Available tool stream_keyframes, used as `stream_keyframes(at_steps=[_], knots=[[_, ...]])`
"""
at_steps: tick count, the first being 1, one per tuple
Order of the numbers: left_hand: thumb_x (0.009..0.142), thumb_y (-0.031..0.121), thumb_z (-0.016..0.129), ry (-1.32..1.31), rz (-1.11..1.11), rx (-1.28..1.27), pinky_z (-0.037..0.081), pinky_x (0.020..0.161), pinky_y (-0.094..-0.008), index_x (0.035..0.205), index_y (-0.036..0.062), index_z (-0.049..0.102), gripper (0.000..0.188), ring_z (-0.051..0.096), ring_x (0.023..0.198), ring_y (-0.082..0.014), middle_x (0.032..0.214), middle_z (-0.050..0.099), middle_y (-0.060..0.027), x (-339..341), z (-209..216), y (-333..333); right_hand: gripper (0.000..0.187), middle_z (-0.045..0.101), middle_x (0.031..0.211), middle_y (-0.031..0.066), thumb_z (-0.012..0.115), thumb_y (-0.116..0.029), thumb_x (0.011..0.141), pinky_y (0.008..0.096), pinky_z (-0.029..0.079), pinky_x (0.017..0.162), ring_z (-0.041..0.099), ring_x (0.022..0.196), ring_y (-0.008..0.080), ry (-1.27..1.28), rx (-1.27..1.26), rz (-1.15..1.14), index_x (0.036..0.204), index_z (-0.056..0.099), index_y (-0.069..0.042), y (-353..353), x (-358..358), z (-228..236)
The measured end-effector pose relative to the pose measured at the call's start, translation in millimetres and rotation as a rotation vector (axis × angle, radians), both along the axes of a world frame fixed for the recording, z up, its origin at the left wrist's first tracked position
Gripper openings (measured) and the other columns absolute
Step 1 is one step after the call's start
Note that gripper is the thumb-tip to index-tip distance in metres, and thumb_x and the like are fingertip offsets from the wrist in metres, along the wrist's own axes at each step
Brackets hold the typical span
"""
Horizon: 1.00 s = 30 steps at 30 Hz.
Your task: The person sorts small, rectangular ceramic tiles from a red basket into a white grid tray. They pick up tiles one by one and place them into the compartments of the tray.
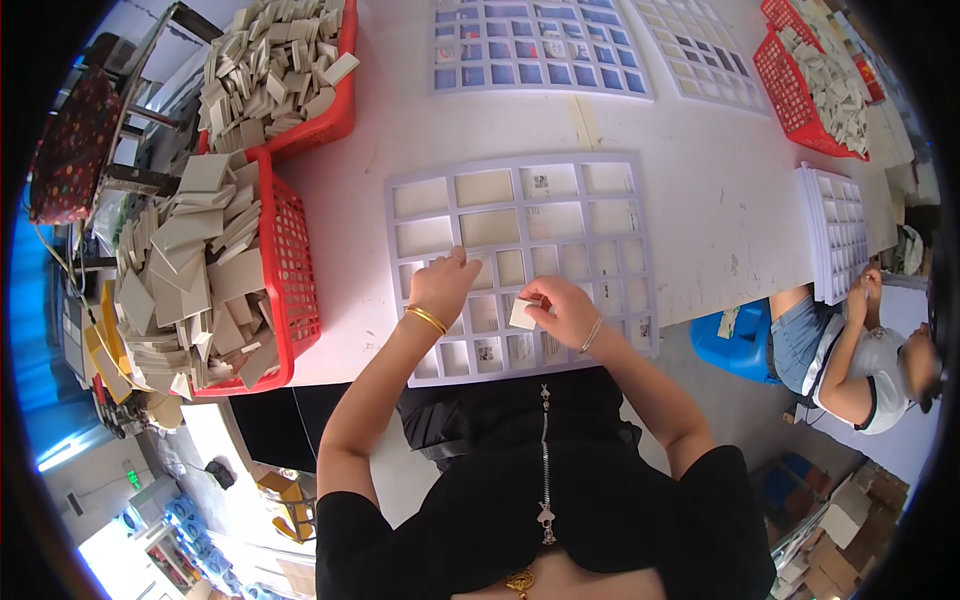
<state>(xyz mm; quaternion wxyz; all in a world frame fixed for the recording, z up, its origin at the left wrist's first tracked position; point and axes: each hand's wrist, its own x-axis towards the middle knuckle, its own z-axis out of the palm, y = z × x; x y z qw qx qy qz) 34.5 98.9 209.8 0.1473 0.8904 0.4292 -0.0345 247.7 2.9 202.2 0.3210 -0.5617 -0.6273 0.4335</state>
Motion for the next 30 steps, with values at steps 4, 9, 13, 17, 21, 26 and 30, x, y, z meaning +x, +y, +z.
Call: stream_keyframes(at_steps=[4, 9, 13, 17, 21, 26, 30], knots=[[0.084, 0.017, 0.063, -0.183, 0.156, -0.005, 0.052, 0.062, -0.0392, 0.115, 0.0085, 0.05, 0.035, 0.065, 0.077, -0.0277, 0.102, 0.06, -0.0066, -3.7, 15.9, -25.9, 0.016, 0.063, 0.083, 0.0113, 0.064, -0.009, 0.08, 0.0354, 0.05, 0.066, 0.063, 0.074, 0.0261, -0.05, 0.025, 0.027, 0.095, 0.059, -0.005, 1.4, -4.2, -3.9], [0.083, 0.017, 0.065, -0.473, 0.13, -0.173, 0.052, 0.06, -0.0371, 0.11, 0.0072, 0.049, 0.032, 0.065, 0.072, -0.0291, 0.091, 0.06, -0.0096, -20.7, 5.3, -51.4, 0.014, 0.063, 0.081, 0.0115, 0.064, -0.009, 0.08, 0.0363, 0.049, 0.065, 0.063, 0.074, 0.0275, -0.08, -0.006, 0.051, 0.092, 0.058, -0.005, 7.1, -7.0, -5.0], [0.084, 0.015, 0.064, -0.566, 0.233, -0.323, 0.051, 0.061, -0.0395, 0.101, 0.0082, 0.053, 0.022, 0.064, 0.074, -0.03, 0.091, 0.06, -0.0112, -22.8, 12.8, -55.9, 0.016, 0.062, 0.08, 0.0113, 0.064, -0.009, 0.079, 0.0374, 0.048, 0.064, 0.062, 0.073, 0.0285, -0.082, 0.005, 0.059, 0.093, 0.058, -0.006, 8.3, -8.7, -7.8], [0.081, 0.009, 0.067, -0.486, 0.242, -0.315, 0.052, 0.064, -0.039, 0.101, 0.0079, 0.056, 0.023, 0.064, 0.071, -0.0281, 0.094, 0.06, -0.0097, -19.0, -3.9, -57.9, 0.018, 0.058, 0.091, 0.009, 0.067, -0.009, 0.075, 0.0369, 0.049, 0.066, 0.06, 0.083, 0.0269, -0.253, 0.133, 0.087, 0.091, 0.059, -0.008, 9.4, -11.2, -5.5], [0.079, 0.008, 0.066, -0.449, 0.182, -0.156, 0.053, 0.064, -0.0418, 0.101, 0.0087, 0.056, 0.025, 0.063, 0.075, -0.0331, 0.093, 0.058, -0.0082, -8.8, -13.3, -57.7, 0.021, 0.051, 0.099, 0.0056, 0.07, -0.01, 0.071, 0.0358, 0.049, 0.07, 0.055, 0.093, 0.0246, -0.436, 0.336, 0.119, 0.088, 0.06, -0.01, 12.3, -12.5, -6.9], [0.078, 0.006, 0.063, -0.341, 0.219, -0.102, 0.053, 0.062, -0.0411, 0.099, 0.0129, 0.059, 0.023, 0.063, 0.081, -0.0305, 0.096, 0.059, -0.0063, -3.4, -10.8, -63.1, 0.019, 0.052, 0.097, 0.004, 0.073, -0.012, 0.068, 0.0378, 0.045, 0.075, 0.053, 0.092, 0.0234, -0.486, 0.355, 0.093, 0.084, 0.062, -0.011, 8.0, -13.7, -0.5], [0.076, 0.009, 0.06, -0.18, -0.052, 0.096, 0.05, 0.074, -0.0385, 0.103, 0.0156, 0.062, 0.028, 0.06, 0.097, -0.0234, 0.106, 0.06, -0.0027, -18.5, -10.7, -71.2, 0.011, 0.053, 0.094, 0.0025, 0.072, -0.017, 0.07, 0.0374, 0.039, 0.079, 0.052, 0.093, 0.0213, -0.553, 0.402, 0.092, 0.078, 0.065, -0.014, -3.5, -13.8, 1.1]])
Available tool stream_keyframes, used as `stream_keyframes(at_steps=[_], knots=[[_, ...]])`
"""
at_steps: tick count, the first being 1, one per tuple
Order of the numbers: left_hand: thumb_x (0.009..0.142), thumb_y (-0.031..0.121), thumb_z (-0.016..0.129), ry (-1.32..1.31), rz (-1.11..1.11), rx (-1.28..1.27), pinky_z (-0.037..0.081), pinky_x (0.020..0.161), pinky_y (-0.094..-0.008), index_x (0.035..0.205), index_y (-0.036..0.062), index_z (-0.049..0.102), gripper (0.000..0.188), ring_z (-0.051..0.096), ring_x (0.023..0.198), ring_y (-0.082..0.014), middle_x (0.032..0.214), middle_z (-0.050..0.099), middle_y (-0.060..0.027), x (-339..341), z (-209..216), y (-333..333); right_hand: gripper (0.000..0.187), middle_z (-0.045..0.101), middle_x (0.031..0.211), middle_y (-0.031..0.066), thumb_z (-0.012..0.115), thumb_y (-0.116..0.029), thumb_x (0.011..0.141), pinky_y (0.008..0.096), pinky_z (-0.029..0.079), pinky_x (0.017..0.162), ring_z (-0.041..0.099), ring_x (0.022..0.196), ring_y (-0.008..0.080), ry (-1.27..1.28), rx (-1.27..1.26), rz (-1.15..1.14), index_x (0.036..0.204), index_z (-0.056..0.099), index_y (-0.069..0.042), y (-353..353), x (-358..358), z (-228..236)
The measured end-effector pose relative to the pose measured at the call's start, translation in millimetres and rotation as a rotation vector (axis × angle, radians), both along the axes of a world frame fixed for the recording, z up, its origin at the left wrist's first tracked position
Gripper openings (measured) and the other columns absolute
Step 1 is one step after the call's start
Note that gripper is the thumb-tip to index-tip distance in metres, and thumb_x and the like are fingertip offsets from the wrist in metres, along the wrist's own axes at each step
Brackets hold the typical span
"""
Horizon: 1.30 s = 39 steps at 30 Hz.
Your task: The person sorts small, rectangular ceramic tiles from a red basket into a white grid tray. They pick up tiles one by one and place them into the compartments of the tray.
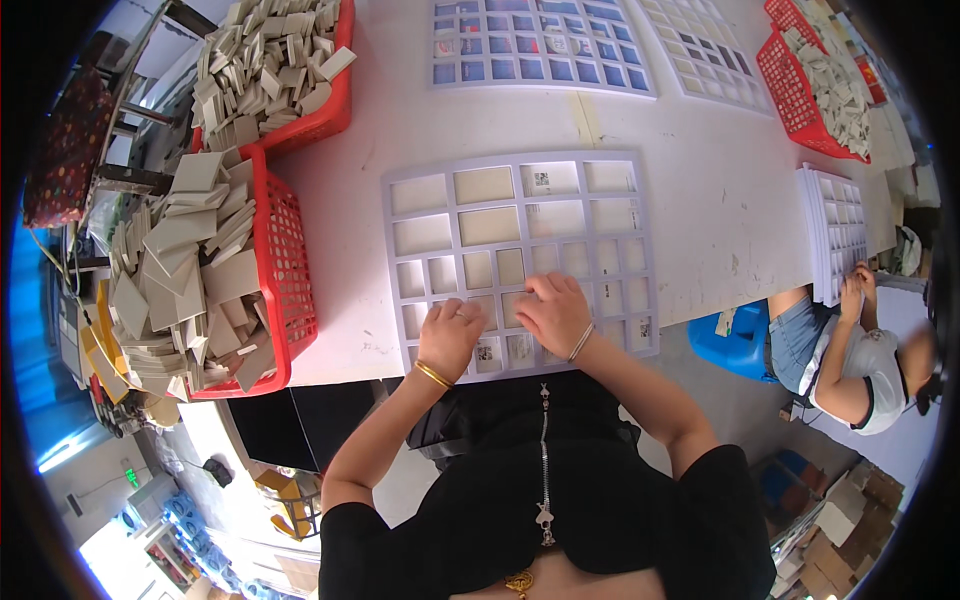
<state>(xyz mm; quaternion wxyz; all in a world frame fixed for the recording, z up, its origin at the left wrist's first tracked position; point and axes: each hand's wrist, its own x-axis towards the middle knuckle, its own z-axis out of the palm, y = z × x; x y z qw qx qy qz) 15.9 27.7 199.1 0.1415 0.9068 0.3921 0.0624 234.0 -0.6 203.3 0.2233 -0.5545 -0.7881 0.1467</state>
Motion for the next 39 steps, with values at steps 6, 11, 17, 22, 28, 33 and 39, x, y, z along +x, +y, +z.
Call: stream_keyframes(at_steps=[6, 11, 17, 22, 28, 33, 39], knots=[[0.073, 0.006, 0.06, 0.158, -0.128, 0.017, 0.038, 0.093, -0.0427, 0.106, 0.0147, 0.065, 0.035, 0.053, 0.109, -0.023, 0.112, 0.061, 0.0013, -2.3, 11.1, -6.6, 0.004, 0.054, 0.095, 0.0016, 0.067, -0.022, 0.074, 0.0377, 0.036, 0.076, 0.051, 0.094, 0.0199, -0.219, -0.089, 0.016, 0.073, 0.066, -0.019, -4.7, -7.8, 6.2], [0.075, 0.004, 0.058, 0.06, -0.084, -0.149, 0.037, 0.093, -0.0395, 0.111, 0.012, 0.062, 0.037, 0.05, 0.116, -0.0228, 0.125, 0.056, -0.0024, -15.4, 9.2, 9.5, 0.013, 0.057, 0.102, 0.0052, 0.066, -0.022, 0.075, 0.0403, 0.037, 0.082, 0.052, 0.1, 0.0231, -0.08, -0.136, 0.003, 0.085, 0.067, -0.015, 1.6, 4.7, 6.0], [0.078, 0.007, 0.058, -0.355, 0.741, 0.0, 0.032, 0.101, -0.0467, 0.132, 0.0032, 0.041, 0.057, 0.048, 0.119, -0.0358, 0.128, 0.053, -0.016, -67.6, -19.2, 6.2, 0.055, 0.052, 0.125, 0.0202, 0.06, -0.023, 0.083, 0.0473, 0.036, 0.096, 0.049, 0.114, 0.0367, 0.057, 0.153, -0.548, 0.13, 0.044, 0.001, -13.8, 99.6, -15.7], [0.077, 0.009, 0.06, -0.527, 0.718, -0.27, 0.036, 0.097, -0.0471, 0.131, 0.0018, 0.04, 0.059, 0.051, 0.116, -0.0359, 0.125, 0.053, -0.0189, -52.6, -31.8, -20.6, 0.065, 0.049, 0.128, 0.0251, 0.063, -0.028, 0.084, 0.0459, 0.036, 0.101, 0.047, 0.119, 0.0392, 0.1, -0.121, -0.753, 0.133, 0.038, 0.006, -39.0, 155.9, -39.8], [0.075, 0.01, 0.063, -0.704, 0.467, -0.434, 0.046, 0.088, -0.0394, 0.13, 0.0042, 0.041, 0.059, 0.054, 0.115, -0.0312, 0.125, 0.053, -0.016, 40.7, -34.2, -0.9, 0.068, 0.049, 0.127, 0.0217, 0.065, -0.036, 0.086, 0.0371, 0.039, 0.1, 0.048, 0.118, 0.0297, 0.286, -0.035, -1.066, 0.133, 0.039, 0.005, -55.6, 272.4, -50.1], [0.077, 0.004, 0.064, -0.787, -0.007, -0.749, 0.035, 0.106, -0.0376, 0.133, 0.0049, 0.039, 0.061, 0.043, 0.128, -0.0286, 0.131, 0.047, -0.0139, 158.5, -48.8, 24.3, 0.076, 0.046, 0.133, 0.0215, 0.058, -0.052, 0.086, 0.0418, 0.038, 0.101, 0.045, 0.124, 0.0349, -0.274, 0.029, -1.394, 0.134, 0.039, 0.002, -70.9, 443.0, -6.9], [0.073, -0.003, 0.059, -0.847, 0.211, -0.262, 0.038, 0.102, -0.0428, 0.123, 0.0055, 0.045, 0.053, 0.042, 0.126, -0.0367, 0.131, 0.046, -0.0182, 182.6, -57.9, 100.1, 0.077, 0.044, 0.138, 0.0164, 0.063, -0.048, 0.082, 0.0465, 0.037, 0.102, 0.042, 0.129, 0.0327, -0.613, 0.346, -1.369, 0.137, 0.037, -0.001, -11.8, 411.2, 41.1]])
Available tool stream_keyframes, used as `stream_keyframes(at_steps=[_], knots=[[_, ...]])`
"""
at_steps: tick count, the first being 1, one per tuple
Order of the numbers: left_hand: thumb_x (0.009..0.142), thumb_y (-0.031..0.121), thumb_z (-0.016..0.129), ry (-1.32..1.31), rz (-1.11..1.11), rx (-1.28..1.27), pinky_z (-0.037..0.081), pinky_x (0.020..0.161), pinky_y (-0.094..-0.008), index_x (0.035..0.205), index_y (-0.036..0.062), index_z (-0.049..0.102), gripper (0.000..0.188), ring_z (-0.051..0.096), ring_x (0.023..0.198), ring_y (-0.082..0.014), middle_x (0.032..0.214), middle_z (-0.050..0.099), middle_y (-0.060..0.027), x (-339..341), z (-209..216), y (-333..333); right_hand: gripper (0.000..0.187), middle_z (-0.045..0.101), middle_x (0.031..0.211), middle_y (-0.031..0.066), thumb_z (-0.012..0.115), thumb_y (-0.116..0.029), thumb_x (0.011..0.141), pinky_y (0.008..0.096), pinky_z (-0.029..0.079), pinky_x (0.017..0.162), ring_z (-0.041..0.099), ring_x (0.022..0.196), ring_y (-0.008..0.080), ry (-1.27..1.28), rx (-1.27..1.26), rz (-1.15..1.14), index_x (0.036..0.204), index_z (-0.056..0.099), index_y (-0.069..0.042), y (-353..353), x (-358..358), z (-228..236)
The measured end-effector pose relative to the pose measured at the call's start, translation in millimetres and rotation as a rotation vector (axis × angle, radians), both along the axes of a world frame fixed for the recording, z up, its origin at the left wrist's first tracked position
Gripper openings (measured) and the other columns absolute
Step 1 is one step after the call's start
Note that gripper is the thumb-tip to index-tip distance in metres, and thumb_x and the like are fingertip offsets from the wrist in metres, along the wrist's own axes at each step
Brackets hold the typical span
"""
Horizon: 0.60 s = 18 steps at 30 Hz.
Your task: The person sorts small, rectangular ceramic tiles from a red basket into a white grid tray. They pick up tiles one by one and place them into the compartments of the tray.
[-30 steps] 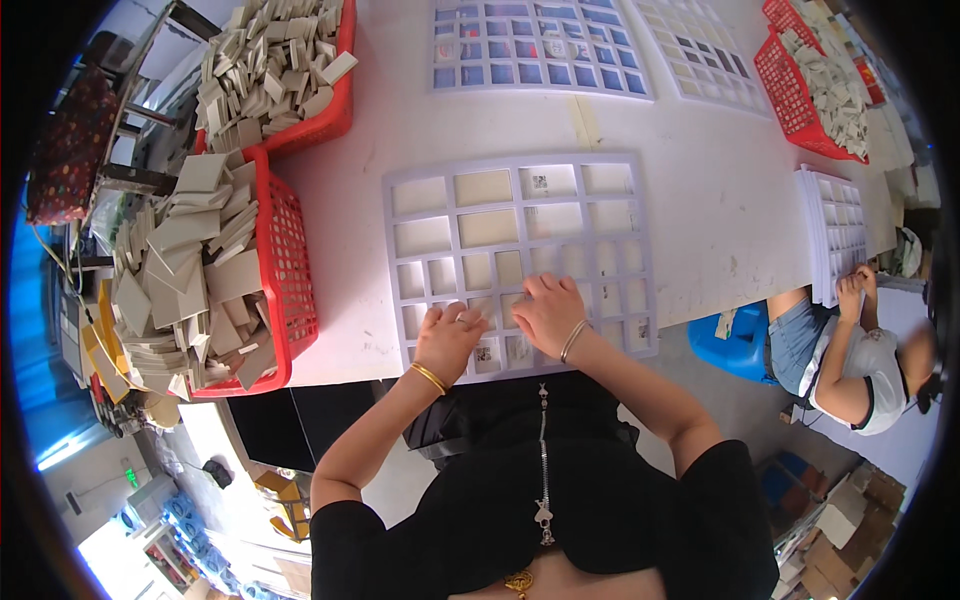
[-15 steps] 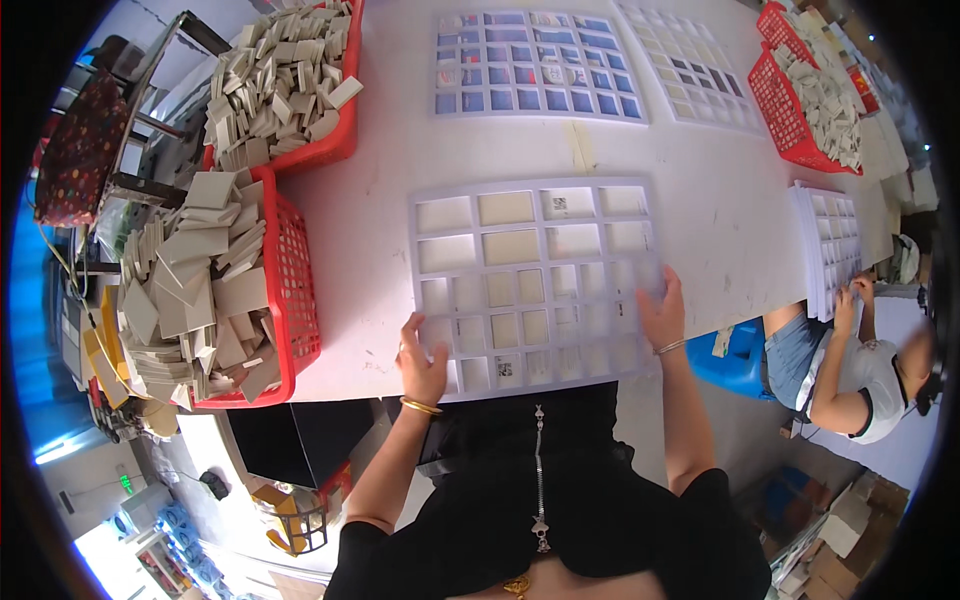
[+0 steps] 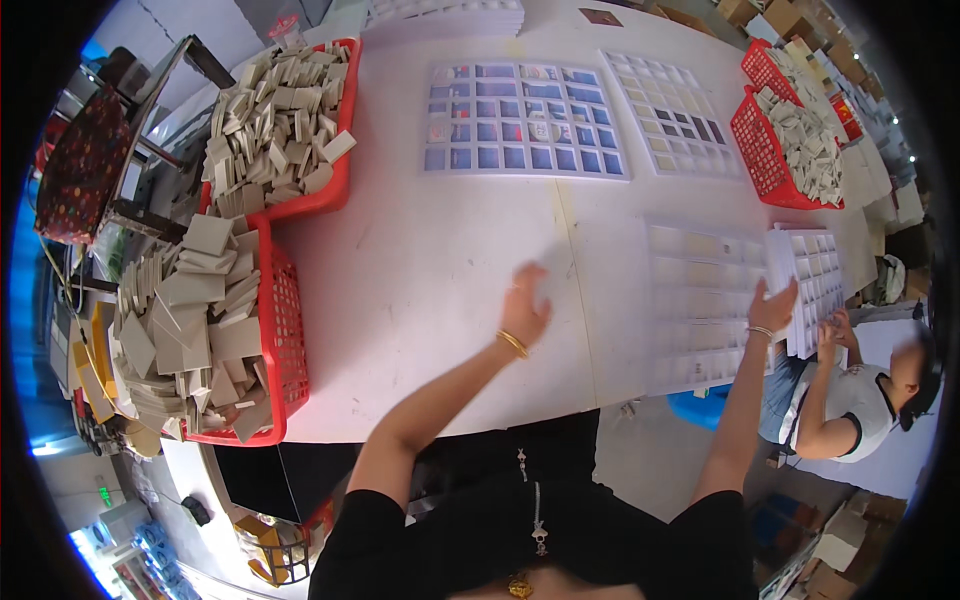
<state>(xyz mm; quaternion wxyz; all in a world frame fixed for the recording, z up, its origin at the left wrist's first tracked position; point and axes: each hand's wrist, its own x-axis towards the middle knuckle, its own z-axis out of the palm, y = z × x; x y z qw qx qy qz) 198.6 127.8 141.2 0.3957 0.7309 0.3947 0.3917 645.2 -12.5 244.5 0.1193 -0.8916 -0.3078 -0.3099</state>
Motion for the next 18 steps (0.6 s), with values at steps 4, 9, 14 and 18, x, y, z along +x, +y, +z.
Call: stream_keyframes(at_steps=[4, 9, 14, 18], knots=[[0.071, -0.001, 0.059, 0.113, 0.421, 0.265, 0.033, 0.106, -0.0434, 0.13, -0.0004, 0.036, 0.064, 0.038, 0.126, -0.038, 0.131, 0.042, -0.0205, -68.3, -38.6, 106.1, 0.063, 0.047, 0.135, 0.018, 0.065, -0.028, 0.082, 0.044, 0.036, 0.104, 0.044, 0.127, 0.0329, 0.204, 0.107, 0.486, 0.134, 0.041, -0.001, 65.6, -41.1, -68.5], [0.068, 0.01, 0.063, 0.299, 0.673, 0.08, 0.023, 0.111, -0.0426, 0.138, 0.002, 0.031, 0.077, 0.038, 0.13, -0.0286, 0.139, 0.043, -0.0144, -120.4, -19.7, 167.9, 0.065, 0.047, 0.135, 0.0189, 0.065, -0.02, 0.082, 0.0432, 0.032, 0.107, 0.043, 0.128, 0.0343, 0.701, 0.19, 0.773, 0.137, 0.035, -0.001, 188.0, -116.8, -115.4], [0.065, 0.014, 0.067, 0.477, 0.598, 0.01, 0.016, 0.114, -0.04, 0.142, 0.0075, 0.026, 0.088, 0.038, 0.132, -0.0236, 0.138, 0.046, -0.0115, -110.8, -16.3, 185.5, 0.075, 0.045, 0.136, 0.0207, 0.068, -0.018, 0.079, 0.04, 0.031, 0.109, 0.039, 0.131, 0.0338, 0.915, 0.165, 0.495, 0.14, 0.029, 0.0, 268.5, -122.6, -147.3], [0.064, 0.012, 0.068, 0.508, 0.496, 0.033, 0.017, 0.113, -0.0393, 0.14, 0.0089, 0.03, 0.085, 0.039, 0.131, -0.0235, 0.136, 0.049, -0.0081, -110.6, -8.3, 197.4, 0.078, 0.044, 0.135, 0.0221, 0.071, -0.012, 0.076, 0.0374, 0.032, 0.108, 0.038, 0.132, 0.0312, 1.173, 0.293, 0.531, 0.139, 0.029, 0.002, 278.9, -123.5, -148.8]])
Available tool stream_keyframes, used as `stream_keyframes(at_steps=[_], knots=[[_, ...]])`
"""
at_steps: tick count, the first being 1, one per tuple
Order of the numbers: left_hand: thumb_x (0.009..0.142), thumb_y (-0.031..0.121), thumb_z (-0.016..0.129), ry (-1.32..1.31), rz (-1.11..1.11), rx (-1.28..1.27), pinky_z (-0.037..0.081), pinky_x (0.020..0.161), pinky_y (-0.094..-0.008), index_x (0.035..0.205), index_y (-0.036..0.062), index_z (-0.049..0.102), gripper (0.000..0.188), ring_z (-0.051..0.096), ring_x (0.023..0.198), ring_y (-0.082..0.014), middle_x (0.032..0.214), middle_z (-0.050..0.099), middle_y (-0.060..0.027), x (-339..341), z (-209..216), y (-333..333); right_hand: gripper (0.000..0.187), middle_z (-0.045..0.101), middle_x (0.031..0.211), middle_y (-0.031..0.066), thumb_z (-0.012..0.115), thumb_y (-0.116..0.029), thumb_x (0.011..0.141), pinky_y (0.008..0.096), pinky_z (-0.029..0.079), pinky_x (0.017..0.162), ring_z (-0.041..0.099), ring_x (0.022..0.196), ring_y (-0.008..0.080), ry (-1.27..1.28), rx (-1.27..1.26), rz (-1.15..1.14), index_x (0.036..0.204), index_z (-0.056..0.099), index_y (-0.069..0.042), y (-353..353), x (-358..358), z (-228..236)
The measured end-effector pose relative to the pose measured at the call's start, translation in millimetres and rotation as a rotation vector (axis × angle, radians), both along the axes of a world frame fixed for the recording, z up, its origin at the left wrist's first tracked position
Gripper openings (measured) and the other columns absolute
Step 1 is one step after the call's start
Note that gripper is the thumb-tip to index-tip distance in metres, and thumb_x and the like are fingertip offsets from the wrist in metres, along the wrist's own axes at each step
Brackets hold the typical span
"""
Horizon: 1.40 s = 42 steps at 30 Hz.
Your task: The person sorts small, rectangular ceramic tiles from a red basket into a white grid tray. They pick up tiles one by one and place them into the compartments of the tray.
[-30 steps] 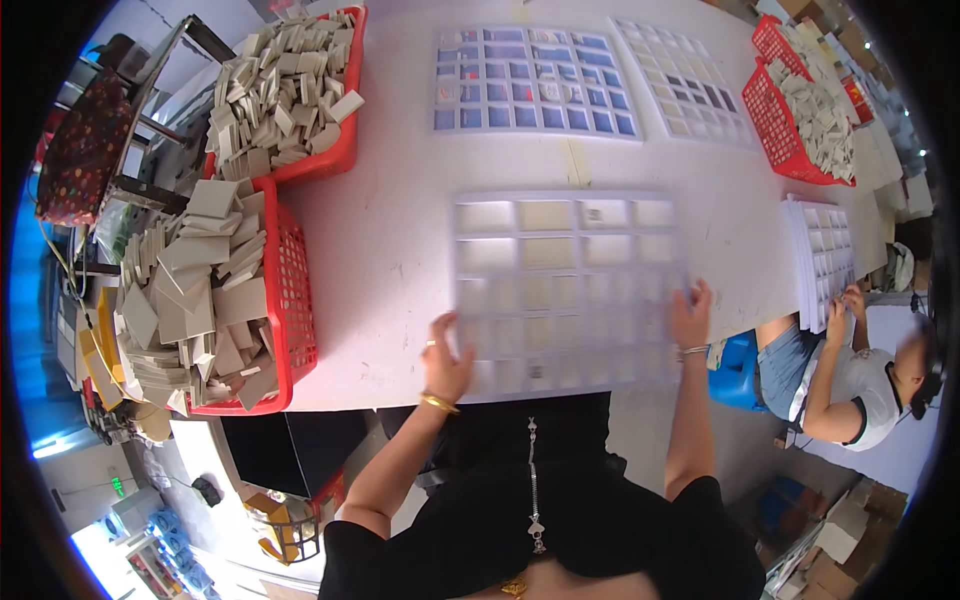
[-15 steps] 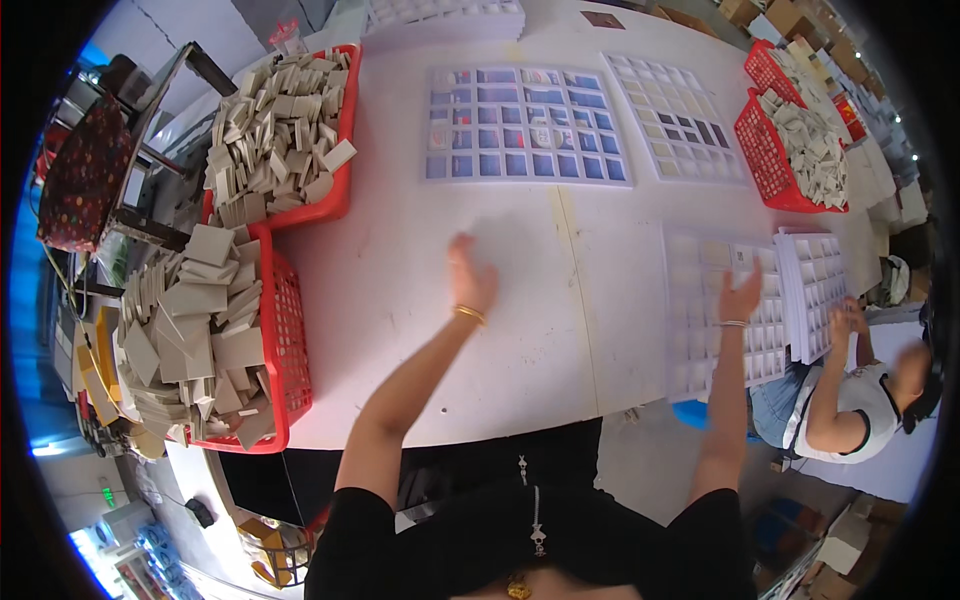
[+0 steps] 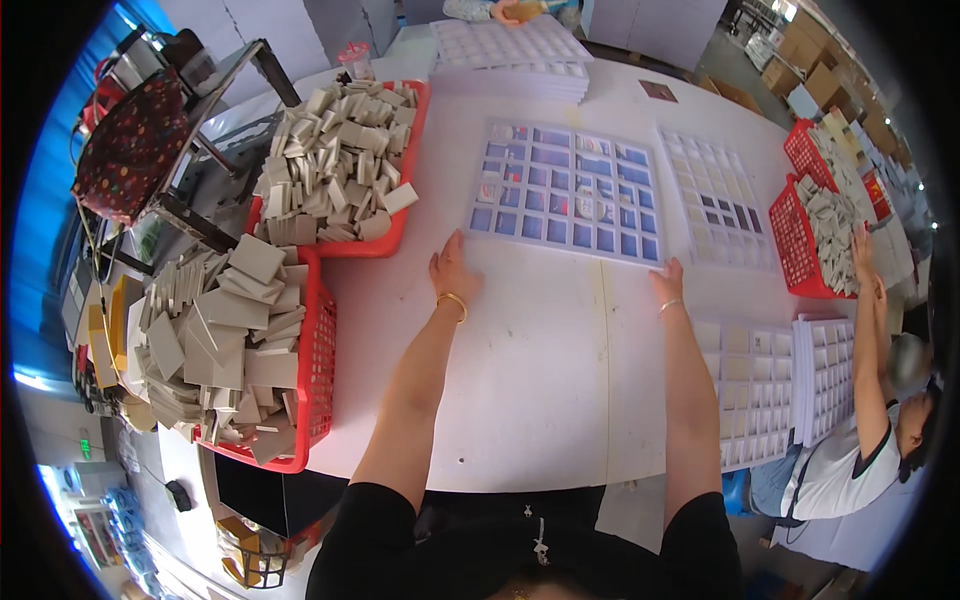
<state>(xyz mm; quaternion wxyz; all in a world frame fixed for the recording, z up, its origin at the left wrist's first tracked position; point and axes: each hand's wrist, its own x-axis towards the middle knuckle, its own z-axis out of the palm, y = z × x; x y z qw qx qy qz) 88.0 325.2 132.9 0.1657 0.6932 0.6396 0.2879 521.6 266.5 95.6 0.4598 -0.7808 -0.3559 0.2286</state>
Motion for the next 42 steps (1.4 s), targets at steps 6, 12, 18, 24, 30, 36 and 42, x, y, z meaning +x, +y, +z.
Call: stream_keyframes(at_steps=[6, 12, 18, 24, 30, 36, 42], knots=[[0.064, 0.005, 0.068, -0.381, 0.033, 0.01, 0.04, 0.097, -0.0398, 0.121, 0.0077, 0.043, 0.062, 0.057, 0.108, -0.0267, 0.116, 0.062, -0.0089, -24.8, -11.8, 2.9, 0.069, 0.051, 0.127, 0.0211, 0.072, -0.009, 0.076, 0.0343, 0.041, 0.1, 0.051, 0.118, 0.0263, 0.114, 0.088, 0.058, 0.131, 0.033, 0.003, -38.6, 0.9, 12.3], [0.066, -0.002, 0.056, -0.437, 0.16, 0.043, 0.047, 0.084, -0.0406, 0.113, 0.004, 0.046, 0.048, 0.062, 0.093, -0.0299, 0.097, 0.063, -0.0124, -81.8, -18.5, -141.6, 0.05, 0.063, 0.092, 0.0113, 0.064, -0.008, 0.085, 0.0277, 0.048, 0.072, 0.059, 0.083, 0.0152, -0.107, -0.037, 0.349, 0.127, 0.037, -0.001, -191.4, -42.4, 87.0], [0.067, -0.005, 0.048, -0.507, 0.23, -0.258, 0.045, 0.082, -0.037, 0.111, 0.0017, 0.043, 0.045, 0.062, 0.087, -0.0278, 0.092, 0.065, -0.0121, -149.2, 31.5, -330.4, 0.031, 0.06, 0.067, 0.0057, 0.059, -0.011, 0.09, 0.0213, 0.042, 0.05, 0.055, 0.056, 0.0109, 0.355, -0.314, 0.204, 0.116, 0.045, -0.004, -304.8, -69.9, 133.3], [0.071, -0.001, 0.049, -0.044, 0.043, -0.54, 0.048, 0.076, -0.0348, 0.108, 0.0051, 0.049, 0.037, 0.064, 0.078, -0.0232, 0.088, 0.068, -0.0093, -174.1, 84.6, -362.8, 0.026, 0.062, 0.067, 0.009, 0.06, -0.015, 0.088, 0.0311, 0.047, 0.053, 0.061, 0.059, 0.0189, -0.114, -0.638, 0.462, 0.111, 0.049, -0.006, -317.6, -89.3, 147.0], [0.074, 0.003, 0.062, 0.003, -0.17, -0.076, 0.048, 0.059, -0.0378, 0.093, 0.0096, 0.063, 0.02, 0.061, 0.067, -0.0251, 0.076, 0.062, -0.0069, -175.0, 177.5, -330.3, 0.032, 0.063, 0.071, 0.0105, 0.062, -0.016, 0.086, 0.0368, 0.048, 0.062, 0.063, 0.067, 0.026, -0.603, -0.367, 0.428, 0.116, 0.052, -0.008, -291.4, -96.6, 159.3], [0.072, 0.015, 0.071, 0.451, 0.2, 0.246, 0.046, 0.08, -0.0413, 0.096, 0.0103, 0.062, 0.027, 0.059, 0.088, -0.0292, 0.094, 0.061, -0.0082, -238.7, 219.6, -307.5, 0.026, 0.063, 0.073, 0.0104, 0.062, -0.014, 0.086, 0.0329, 0.049, 0.062, 0.063, 0.067, 0.0225, -0.47, -0.212, 0.468, 0.11, 0.057, -0.007, -281.3, -116.7, 168.9], [0.071, 0.027, 0.073, 0.376, 0.129, -0.087, 0.042, 0.094, -0.0464, 0.119, 0.0108, 0.056, 0.054, 0.052, 0.113, -0.035, 0.132, 0.049, -0.0099, -290.9, 221.5, -305.8, 0.023, 0.063, 0.073, 0.0096, 0.063, -0.012, 0.085, 0.0317, 0.049, 0.063, 0.062, 0.067, 0.0199, -0.426, -0.158, 0.54, 0.107, 0.059, -0.006, -270.3, -138.8, 166.4]])
